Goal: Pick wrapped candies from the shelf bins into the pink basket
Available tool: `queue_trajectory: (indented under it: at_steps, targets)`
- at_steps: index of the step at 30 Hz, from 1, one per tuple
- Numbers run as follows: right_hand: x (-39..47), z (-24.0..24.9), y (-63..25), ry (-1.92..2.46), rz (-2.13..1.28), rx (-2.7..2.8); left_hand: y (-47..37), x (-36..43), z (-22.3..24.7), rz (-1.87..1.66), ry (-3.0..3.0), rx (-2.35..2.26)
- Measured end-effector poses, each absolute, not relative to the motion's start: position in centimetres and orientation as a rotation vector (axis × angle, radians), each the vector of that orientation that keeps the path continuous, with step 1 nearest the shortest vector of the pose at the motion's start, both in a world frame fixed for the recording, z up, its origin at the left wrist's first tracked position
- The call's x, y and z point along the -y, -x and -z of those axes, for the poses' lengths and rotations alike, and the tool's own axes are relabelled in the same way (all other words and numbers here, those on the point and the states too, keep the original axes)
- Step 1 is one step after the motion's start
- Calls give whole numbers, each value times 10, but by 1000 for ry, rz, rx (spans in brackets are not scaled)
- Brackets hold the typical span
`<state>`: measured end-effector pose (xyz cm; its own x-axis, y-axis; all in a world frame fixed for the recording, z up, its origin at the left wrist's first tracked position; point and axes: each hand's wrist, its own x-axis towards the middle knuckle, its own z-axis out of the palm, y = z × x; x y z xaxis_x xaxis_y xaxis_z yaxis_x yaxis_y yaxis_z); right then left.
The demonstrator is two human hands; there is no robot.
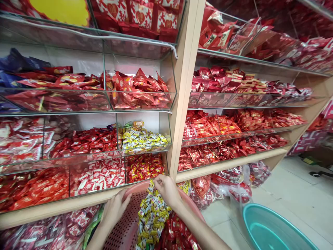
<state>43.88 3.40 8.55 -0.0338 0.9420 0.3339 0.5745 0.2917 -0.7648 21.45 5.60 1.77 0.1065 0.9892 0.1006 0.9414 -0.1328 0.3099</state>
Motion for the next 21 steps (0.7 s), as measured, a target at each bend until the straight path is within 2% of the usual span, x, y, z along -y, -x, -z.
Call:
queue_trajectory:
  at_steps: [3,6,21]
  targets:
    - [-47,-45,-443,1451,-573,1660,-214,-56,-18,-429,-2211,-1942]
    - [-55,-26,-445,1456,-570,1626,-215,-55,-20,-420,-2204,-1945]
    - [-55,-9,-447,1580,-435,1645,-215,-55,-21,-400,-2202,-1936]
